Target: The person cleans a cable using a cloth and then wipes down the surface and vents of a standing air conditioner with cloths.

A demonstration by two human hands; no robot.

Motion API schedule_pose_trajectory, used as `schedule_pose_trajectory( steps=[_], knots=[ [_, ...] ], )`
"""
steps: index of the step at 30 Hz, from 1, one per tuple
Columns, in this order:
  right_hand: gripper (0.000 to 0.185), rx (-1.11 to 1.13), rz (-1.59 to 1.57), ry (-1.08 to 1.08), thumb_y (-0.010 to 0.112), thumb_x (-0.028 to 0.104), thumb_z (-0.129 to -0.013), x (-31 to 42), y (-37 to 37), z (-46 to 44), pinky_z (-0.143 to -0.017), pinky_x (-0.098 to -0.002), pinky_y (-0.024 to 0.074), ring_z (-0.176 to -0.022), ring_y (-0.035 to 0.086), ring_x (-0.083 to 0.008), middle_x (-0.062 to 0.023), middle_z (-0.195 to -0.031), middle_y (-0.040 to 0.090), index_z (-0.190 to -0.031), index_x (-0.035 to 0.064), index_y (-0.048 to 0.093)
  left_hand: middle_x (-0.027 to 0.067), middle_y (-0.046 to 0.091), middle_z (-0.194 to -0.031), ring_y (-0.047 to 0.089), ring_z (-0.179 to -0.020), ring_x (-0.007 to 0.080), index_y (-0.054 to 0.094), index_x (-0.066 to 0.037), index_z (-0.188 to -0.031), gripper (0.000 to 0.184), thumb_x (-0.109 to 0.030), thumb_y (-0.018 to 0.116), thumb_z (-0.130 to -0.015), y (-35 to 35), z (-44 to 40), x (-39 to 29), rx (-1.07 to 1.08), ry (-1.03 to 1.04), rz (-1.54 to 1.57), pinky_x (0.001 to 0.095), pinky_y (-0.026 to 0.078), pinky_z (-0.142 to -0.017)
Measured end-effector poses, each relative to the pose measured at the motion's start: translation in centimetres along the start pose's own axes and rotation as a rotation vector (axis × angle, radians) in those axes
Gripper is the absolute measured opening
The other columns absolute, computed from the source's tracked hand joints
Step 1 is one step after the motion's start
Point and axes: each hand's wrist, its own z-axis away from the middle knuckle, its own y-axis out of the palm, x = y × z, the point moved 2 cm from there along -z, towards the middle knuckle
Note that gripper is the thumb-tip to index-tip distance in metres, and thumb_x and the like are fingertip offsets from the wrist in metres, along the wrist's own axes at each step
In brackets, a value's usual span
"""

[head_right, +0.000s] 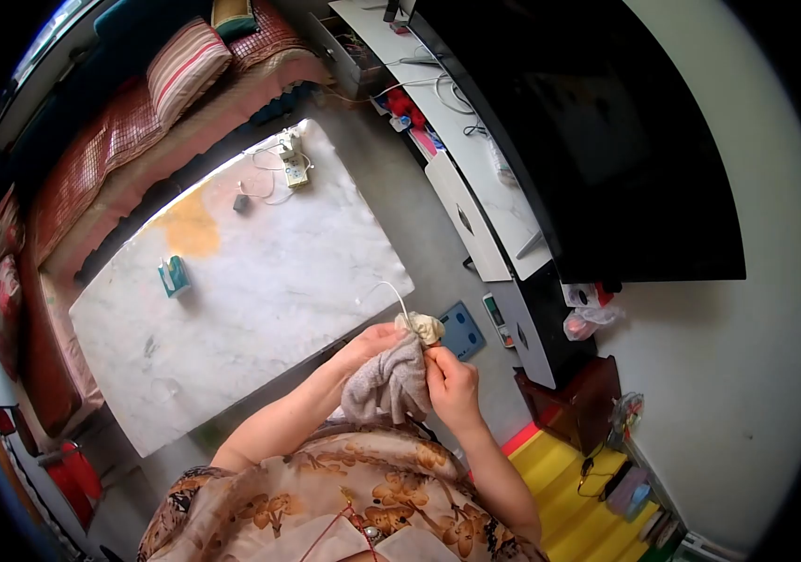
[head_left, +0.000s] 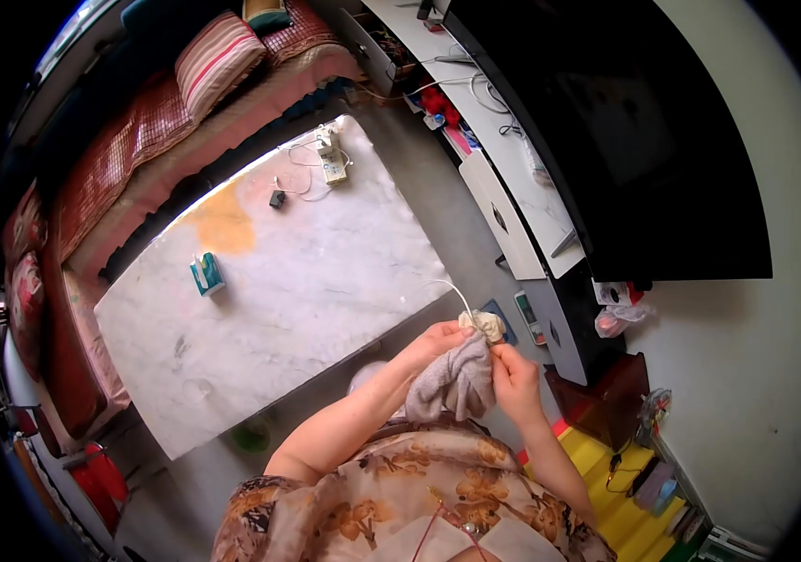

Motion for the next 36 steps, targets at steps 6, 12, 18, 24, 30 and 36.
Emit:
schedule_pose_trajectory(
  steps=[6, 12, 18, 24, 30, 36],
  knots=[
    [0.006, 0.049, 0.063, -0.017, 0.060, 0.004, -0.091, 0.9, -0.7, 1.7, -0.053, -0.0320, 0.0461, -0.055, 0.064, -0.0225, -0.0140, -0.066, 0.061, -0.091, 0.0001, 0.064, 0.0076, 0.069, -0.087, 0.067, -0.072, 0.0162, 0.062, -0.001, -0.102, 0.022, -0.022, 0.056, -0.101, 0.7, 0.7, -1.3, -0.285, 0.130, -0.016, 0.0286, 0.057, -0.066],
    [0.009, 0.189, -0.032, 0.167, 0.061, 0.006, -0.091, 4.2, -3.5, 6.6, -0.053, -0.0256, 0.0425, -0.055, 0.055, -0.0095, -0.0064, -0.063, 0.059, -0.090, -0.0012, 0.067, 0.0049, 0.064, -0.076, 0.062, -0.060, 0.0166, 0.062, -0.003, -0.101, 0.023, -0.024, 0.053, -0.102, -3.2, 0.1, -7.0, -0.429, 0.295, -0.039, 0.0319, 0.055, -0.056],
    [0.008, 0.226, -0.030, 0.307, 0.063, 0.007, -0.090, 2.9, -5.9, 10.8, -0.052, -0.0262, 0.0448, -0.053, 0.058, -0.0112, -0.0051, -0.061, 0.061, -0.090, 0.0017, 0.069, 0.0019, 0.063, -0.074, 0.060, -0.059, 0.0137, 0.063, -0.005, -0.102, 0.020, -0.022, 0.052, -0.103, -5.2, 0.2, -10.9, -0.478, 0.368, -0.183, 0.0302, 0.053, -0.055],
    [0.008, 0.218, -0.060, 0.321, 0.063, 0.007, -0.090, 2.3, -6.7, 12.2, -0.052, -0.0255, 0.0445, -0.053, 0.057, -0.0101, -0.0029, -0.060, 0.060, -0.090, 0.0015, 0.070, 0.0008, 0.062, -0.075, 0.058, -0.060, 0.0118, 0.063, -0.005, -0.102, 0.020, -0.021, 0.052, -0.103, -6.7, 0.6, -12.9, -0.471, 0.460, -0.290, 0.0286, 0.051, -0.056],
    [0.009, 0.239, -0.098, 0.389, 0.063, 0.008, -0.090, 0.5, -6.8, 13.4, -0.054, -0.0243, 0.0445, -0.056, 0.057, -0.0094, -0.0014, -0.062, 0.060, -0.090, 0.0023, 0.070, 0.0000, 0.061, -0.080, 0.059, -0.067, 0.0103, 0.063, -0.005, -0.102, 0.019, -0.019, 0.051, -0.103, -6.3, 1.2, -14.5, -0.479, 0.533, -0.358, 0.0279, 0.051, -0.061],
    [0.014, 0.303, 0.261, 0.007, 0.067, 0.009, -0.085, -3.2, -6.1, 10.1, -0.076, -0.0363, 0.0507, -0.090, 0.065, -0.0270, -0.0123, -0.096, 0.067, -0.097, 0.0033, 0.070, 0.0016, 0.067, -0.096, 0.062, -0.086, 0.0092, 0.064, -0.001, -0.112, 0.022, -0.016, 0.059, -0.098, -0.3, 0.4, -12.8, -0.193, 0.398, -0.553, 0.0252, 0.051, -0.077]
  ],
)
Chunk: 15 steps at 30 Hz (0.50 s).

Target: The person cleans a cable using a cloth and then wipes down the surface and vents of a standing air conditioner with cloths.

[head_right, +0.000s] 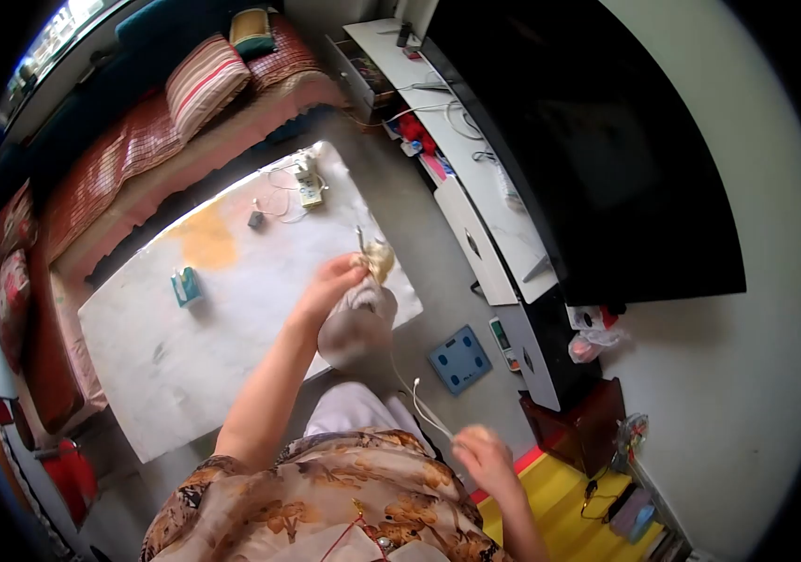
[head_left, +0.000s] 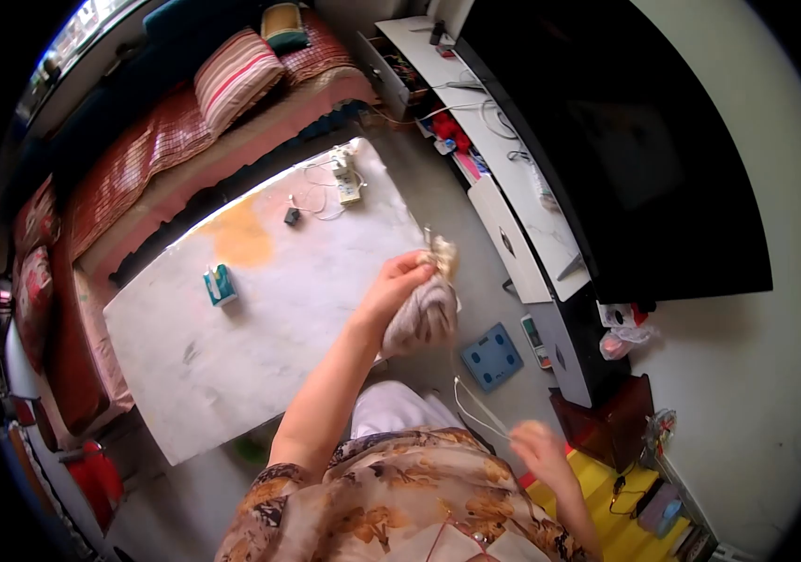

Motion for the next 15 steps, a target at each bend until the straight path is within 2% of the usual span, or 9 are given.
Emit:
schedule_pose_trajectory(
  steps=[1, 2, 3, 5, 8, 9, 10, 12, 15],
  knots=[
    [0.017, -0.087, 0.125, -0.056, 0.068, 0.009, -0.084, 1.7, -1.1, -1.6, -0.082, -0.0390, 0.0502, -0.099, 0.064, -0.0312, -0.0149, -0.106, 0.066, -0.100, 0.0033, 0.070, 0.0017, 0.067, -0.099, 0.062, -0.089, 0.0093, 0.064, 0.000, -0.114, 0.024, -0.016, 0.061, -0.097, 1.4, 0.3, 0.2, 0.104, -0.019, 0.004, 0.0253, 0.051, -0.079],
    [0.019, -0.174, 0.048, -0.061, 0.068, 0.008, -0.084, 2.6, -2.0, -3.1, -0.082, -0.0385, 0.0498, -0.100, 0.063, -0.0315, -0.0150, -0.108, 0.065, -0.102, 0.0034, 0.070, 0.0012, 0.066, -0.091, 0.062, -0.081, 0.0083, 0.065, 0.000, -0.110, 0.018, -0.009, 0.058, -0.096, 4.1, 1.0, -0.5, 0.100, -0.035, 0.019, 0.0235, 0.052, -0.073],
    [0.021, -0.261, -0.027, -0.067, 0.068, 0.008, -0.083, 3.5, -3.0, -4.4, -0.082, -0.0381, 0.0494, -0.101, 0.062, -0.0319, -0.0150, -0.110, 0.064, -0.103, 0.0034, 0.070, 0.0015, 0.067, -0.093, 0.062, -0.082, 0.0079, 0.064, 0.000, -0.112, 0.019, -0.010, 0.059, -0.096, 5.3, 1.4, -0.3, 0.179, -0.052, 0.005, 0.0233, 0.052, -0.074],
    [0.021, -0.473, -0.057, -0.160, 0.068, 0.006, -0.084, 6.3, -5.1, -6.7, -0.077, -0.0338, 0.0493, -0.089, 0.062, -0.0267, -0.0133, -0.103, 0.063, -0.104, 0.0009, 0.069, 0.0007, 0.067, -0.093, 0.061, -0.082, 0.0072, 0.065, 0.001, -0.112, 0.020, -0.010, 0.060, -0.096, 8.4, 2.6, -0.7, 0.274, -0.120, 0.000, 0.0229, 0.052, -0.074],
    [0.021, -0.628, -0.235, -0.213, 0.070, 0.006, -0.086, 8.5, -6.7, -8.6, -0.072, -0.0274, 0.0473, -0.080, 0.058, -0.0183, -0.0102, -0.096, 0.061, -0.106, -0.0019, 0.067, -0.0006, 0.066, -0.090, 0.058, -0.083, 0.0063, 0.068, 0.001, -0.101, 0.014, -0.009, 0.062, -0.094, 11.5, 3.7, -0.5, 0.395, -0.129, -0.181, 0.0232, 0.049, -0.074],
    [0.021, -0.613, -0.298, -0.203, 0.070, 0.007, -0.087, 8.6, -6.9, -9.1, -0.071, -0.0260, 0.0465, -0.079, 0.057, -0.0161, -0.0091, -0.095, 0.060, -0.106, -0.0028, 0.067, -0.0002, 0.065, -0.088, 0.057, -0.082, 0.0065, 0.068, 0.001, -0.100, 0.013, -0.008, 0.062, -0.093, 12.4, 4.1, -0.6, 0.410, -0.109, -0.282, 0.0239, 0.049, -0.074],
    [0.022, -0.596, -0.362, -0.192, 0.069, 0.008, -0.089, 8.6, -7.0, -9.4, -0.070, -0.0246, 0.0457, -0.078, 0.056, -0.0139, -0.0080, -0.094, 0.060, -0.106, -0.0038, 0.066, 0.0008, 0.064, -0.086, 0.057, -0.081, 0.0070, 0.066, 0.002, -0.098, 0.012, -0.006, 0.062, -0.091, 13.0, 4.3, -0.5, 0.429, -0.004, -0.371, 0.0253, 0.049, -0.073],
    [0.021, -0.545, -0.556, -0.148, 0.068, 0.009, -0.092, 8.9, -6.6, -9.8, -0.069, -0.0229, 0.0441, -0.078, 0.054, -0.0103, -0.0046, -0.090, 0.059, -0.107, -0.0053, 0.065, 0.0032, 0.063, -0.085, 0.057, -0.080, 0.0080, 0.066, 0.003, -0.099, 0.013, -0.007, 0.063, -0.091, 13.6, 4.7, -0.2, 0.455, 0.042, -0.399, 0.0260, 0.049, -0.073],
    [0.016, -0.556, -0.740, -0.175, 0.065, 0.007, -0.094, 8.1, -5.8, -10.0, -0.067, -0.0226, 0.0434, -0.077, 0.053, -0.0094, -0.0033, -0.089, 0.059, -0.103, -0.0061, 0.065, 0.0043, 0.061, -0.084, 0.058, -0.081, 0.0106, 0.065, 0.002, -0.098, 0.013, -0.009, 0.062, -0.093, 13.7, 5.1, -0.3, 0.485, 0.133, -0.523, 0.0280, 0.049, -0.074]
  ],
)
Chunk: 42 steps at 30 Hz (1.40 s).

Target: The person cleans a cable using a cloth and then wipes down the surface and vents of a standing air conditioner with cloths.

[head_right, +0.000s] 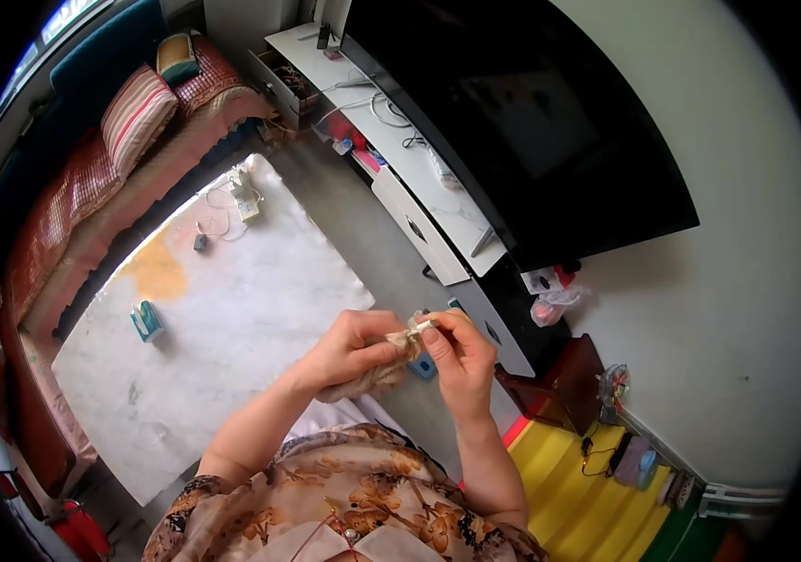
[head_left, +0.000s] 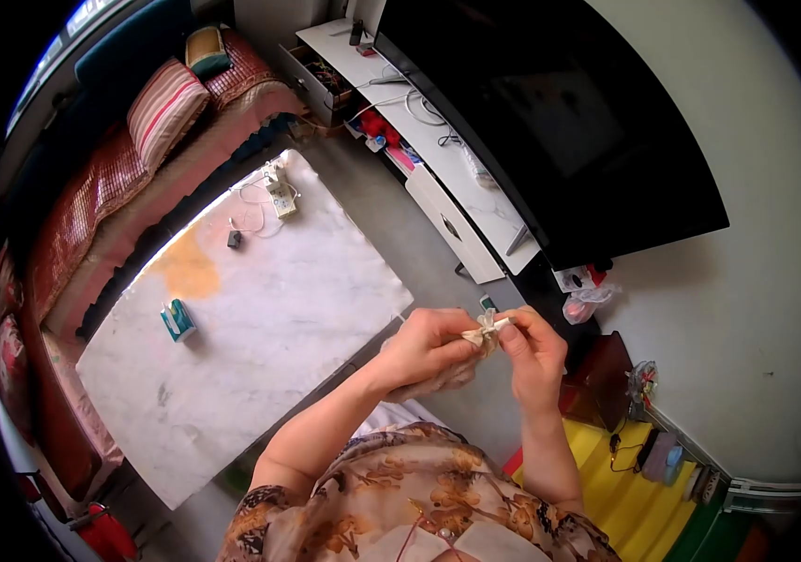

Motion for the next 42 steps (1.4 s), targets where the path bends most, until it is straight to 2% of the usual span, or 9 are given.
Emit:
schedule_pose_trajectory(
  steps=[4, 10, 13, 16, 20, 27, 36, 40, 42],
  knots=[
    [0.010, 0.000, 0.145, -0.053, 0.065, 0.003, -0.092, 0.0, -0.3, 0.2, -0.065, -0.0228, 0.0432, -0.075, 0.055, -0.0104, -0.0042, -0.088, 0.060, -0.098, -0.0050, 0.067, 0.0101, 0.065, -0.083, 0.063, -0.074, 0.0199, 0.067, -0.001, -0.101, 0.016, -0.012, 0.064, -0.089, 0.5, 0.5, -0.8, -0.093, -0.044, -0.026, 0.0329, 0.050, -0.071],
    [0.007, -0.031, 0.226, -0.133, 0.066, 0.002, -0.090, 0.9, 1.2, 1.0, -0.064, -0.0232, 0.0428, -0.073, 0.055, -0.0118, -0.0047, -0.085, 0.061, -0.093, -0.0043, 0.068, 0.0063, 0.066, -0.083, 0.061, -0.074, 0.0142, 0.067, -0.002, -0.100, 0.017, -0.017, 0.062, -0.094, 1.5, 1.5, -1.5, -0.207, 0.172, -0.362, 0.0321, 0.049, -0.067],
    [0.015, 0.075, 0.013, -0.078, 0.068, 0.010, -0.091, 1.7, 1.3, 1.2, -0.071, -0.0242, 0.0403, -0.080, 0.052, -0.0130, -0.0063, -0.089, 0.058, -0.091, -0.0048, 0.067, 0.0024, 0.067, -0.086, 0.060, -0.078, 0.0089, 0.068, -0.001, -0.098, 0.021, -0.021, 0.063, -0.096, 1.8, 1.8, -0.3, -0.007, -0.075, 0.460, 0.0271, 0.048, -0.069],
    [0.013, 0.212, -0.313, -0.099, 0.069, 0.011, -0.090, 1.3, 1.5, 1.0, -0.070, -0.0250, 0.0408, -0.078, 0.052, -0.0149, -0.0056, -0.087, 0.059, -0.091, -0.0024, 0.069, -0.0007, 0.067, -0.088, 0.059, -0.080, 0.0065, 0.068, 0.001, -0.098, 0.024, -0.023, 0.066, -0.096, 2.0, 2.2, -0.9, 0.200, -0.197, 0.839, 0.0230, 0.047, -0.072],
    [0.017, 0.295, -0.530, -0.039, 0.068, 0.015, -0.092, 0.7, 2.0, 1.2, -0.071, -0.0261, 0.0400, -0.079, 0.050, -0.0160, -0.0052, -0.086, 0.055, -0.089, -0.0012, 0.068, 0.0075, 0.069, -0.096, 0.065, -0.088, 0.0135, 0.068, 0.004, -0.105, 0.024, -0.016, 0.067, -0.092, 1.5, 2.5, 0.1, 0.359, -0.240, 0.907, 0.0266, 0.051, -0.080],
    [0.021, 0.250, -0.616, 0.058, 0.066, 0.019, -0.094, 0.5, 1.4, 1.1, -0.072, -0.0252, 0.0400, -0.081, 0.049, -0.0151, -0.0053, -0.090, 0.052, -0.088, -0.0007, 0.066, 0.0107, 0.069, -0.104, 0.066, -0.091, 0.0162, 0.063, 0.006, -0.117, 0.031, -0.014, 0.061, -0.093, 0.4, 3.7, 0.7, 0.258, -0.324, 1.079, 0.0283, 0.052, -0.083],
    [0.018, 0.189, -0.158, -0.120, 0.067, 0.014, -0.092, 2.2, 1.9, 1.3, -0.075, -0.0237, 0.0386, -0.083, 0.049, -0.0133, -0.0063, -0.092, 0.054, -0.092, -0.0038, 0.066, 0.0000, 0.065, -0.100, 0.056, -0.092, 0.0063, 0.065, 0.001, -0.111, 0.025, -0.021, 0.059, -0.100, 0.6, 3.1, -1.9, 0.232, -0.125, 0.505, 0.0231, 0.046, -0.083],
    [0.016, -0.056, -0.114, -0.176, 0.067, 0.012, -0.091, 4.0, 1.6, 1.6, -0.073, -0.0231, 0.0378, -0.081, 0.048, -0.0126, -0.0057, -0.091, 0.053, -0.092, -0.0040, 0.065, 0.0112, 0.057, -0.082, 0.057, -0.076, 0.0240, 0.062, -0.001, -0.094, 0.011, -0.012, 0.060, -0.094, 1.2, 3.4, -4.2, -0.008, 0.254, -0.177, 0.0340, 0.045, -0.071],
    [0.016, -0.154, -0.150, -0.163, 0.064, 0.013, -0.095, 4.3, 0.0, 1.2, -0.070, -0.0229, 0.0369, -0.078, 0.045, -0.0110, -0.0040, -0.089, 0.052, -0.093, -0.0032, 0.062, 0.0135, 0.054, -0.080, 0.054, -0.073, 0.0299, 0.061, -0.001, -0.092, 0.008, -0.009, 0.060, -0.092, 1.1, 3.6, -3.4, -0.013, 0.193, -0.367, 0.0352, 0.045, -0.069]
  ],
)
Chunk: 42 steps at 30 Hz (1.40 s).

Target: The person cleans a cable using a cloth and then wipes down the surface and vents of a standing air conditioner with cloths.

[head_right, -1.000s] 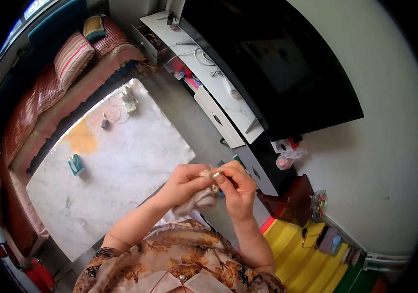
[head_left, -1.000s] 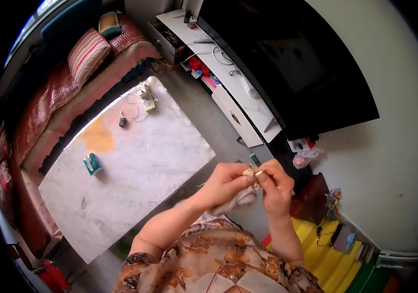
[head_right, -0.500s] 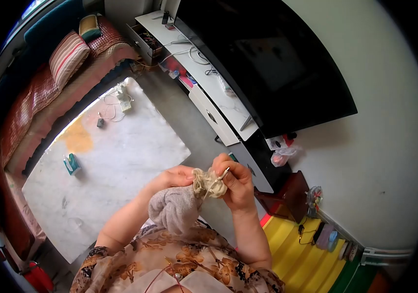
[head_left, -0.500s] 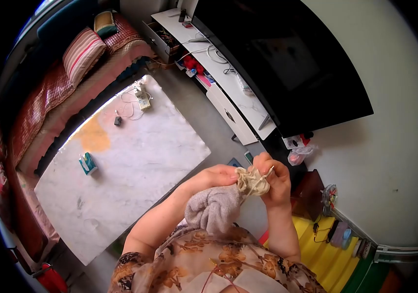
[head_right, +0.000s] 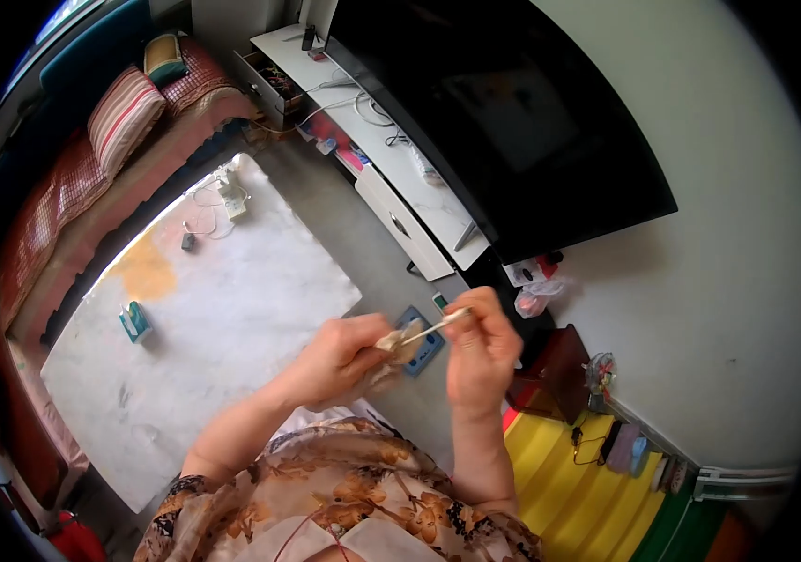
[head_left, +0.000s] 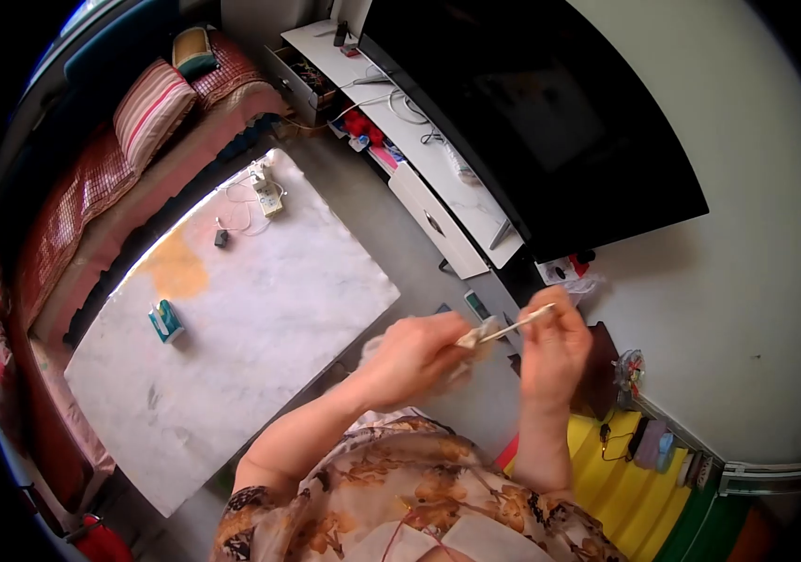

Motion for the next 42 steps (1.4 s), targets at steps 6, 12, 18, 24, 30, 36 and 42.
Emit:
schedule_pose_trajectory(
  steps=[6, 12, 18, 24, 30, 36, 42],
  knots=[
    [0.019, -0.093, -0.188, 0.068, 0.058, 0.017, -0.100, 0.3, -2.6, -1.4, -0.065, -0.0234, 0.0366, -0.072, 0.042, -0.0108, -0.0024, -0.086, 0.050, -0.093, -0.0008, 0.059, 0.0098, 0.064, -0.094, 0.062, -0.084, 0.0235, 0.066, -0.003, -0.107, 0.016, -0.009, 0.059, -0.094, 0.5, 3.4, 8.8, 0.063, -0.383, 0.152, 0.0338, 0.050, -0.078],
    [0.026, 0.006, -0.413, 0.162, 0.053, 0.026, -0.102, 1.0, -2.6, -2.5, -0.055, -0.0240, 0.0405, -0.068, 0.047, -0.0159, -0.0059, -0.089, 0.048, -0.098, 0.0009, 0.055, 0.0004, 0.061, -0.109, 0.058, -0.095, 0.0114, 0.062, 0.000, -0.119, 0.026, -0.002, 0.052, -0.095, -1.2, 3.3, 9.6, -0.138, -0.289, 0.717, 0.0247, 0.048, -0.086],
    [0.028, 0.095, -0.472, 0.185, 0.054, 0.029, -0.101, 0.3, -2.5, -2.9, -0.051, -0.0240, 0.0405, -0.067, 0.051, -0.0181, -0.0066, -0.082, 0.050, -0.095, 0.0013, 0.055, 0.0018, 0.061, -0.101, 0.058, -0.093, 0.0090, 0.057, -0.007, -0.102, 0.013, -0.010, 0.063, -0.091, -2.9, 2.5, 6.0, -0.140, -0.343, 1.011, 0.0263, 0.048, -0.082],
    [0.029, 0.235, -0.313, 0.190, 0.054, 0.028, -0.102, -0.8, -1.3, -2.6, -0.058, -0.0250, 0.0421, -0.073, 0.053, -0.0179, -0.0077, -0.080, 0.052, -0.099, -0.0017, 0.056, 0.0001, 0.060, -0.100, 0.054, -0.098, 0.0083, 0.054, -0.008, -0.106, 0.022, -0.018, 0.068, -0.092, -1.5, 0.0, 3.1, 0.111, -0.276, 1.052, 0.0246, 0.044, -0.087],
    [0.029, 0.255, -0.213, 0.116, 0.053, 0.025, -0.102, -1.8, 0.7, -1.9, -0.063, -0.0269, 0.0440, -0.077, 0.054, -0.0171, -0.0096, -0.084, 0.056, -0.102, -0.0037, 0.056, 0.0025, 0.059, -0.104, 0.055, -0.099, 0.0101, 0.046, -0.009, -0.115, 0.032, -0.012, 0.067, -0.091, 0.3, -2.6, 2.3, 0.100, -0.142, 1.108, 0.0255, 0.043, -0.087],
    [0.028, 0.224, -0.314, 0.160, 0.051, 0.024, -0.103, -1.2, 0.5, -1.6, -0.064, -0.0277, 0.0453, -0.077, 0.055, -0.0174, -0.0099, -0.087, 0.056, -0.101, -0.0034, 0.056, 0.0017, 0.059, -0.104, 0.055, -0.100, 0.0111, 0.053, -0.005, -0.119, 0.029, -0.014, 0.064, -0.093, 0.5, -2.1, 2.1, -0.060, -0.216, 0.870, 0.0275, 0.044, -0.090],
    [0.025, 0.198, -0.015, 0.089, 0.055, 0.022, -0.101, -1.1, 1.4, -1.1, -0.066, -0.0275, 0.0452, -0.077, 0.054, -0.0169, -0.0074, -0.084, 0.059, -0.095, -0.0016, 0.060, 0.0087, 0.061, -0.107, 0.057, -0.101, 0.0158, 0.057, 0.001, -0.121, 0.032, -0.015, 0.064, -0.094, 0.5, -1.9, 0.8, -0.177, 0.028, 0.396, 0.0289, 0.045, -0.091]
  ],
)
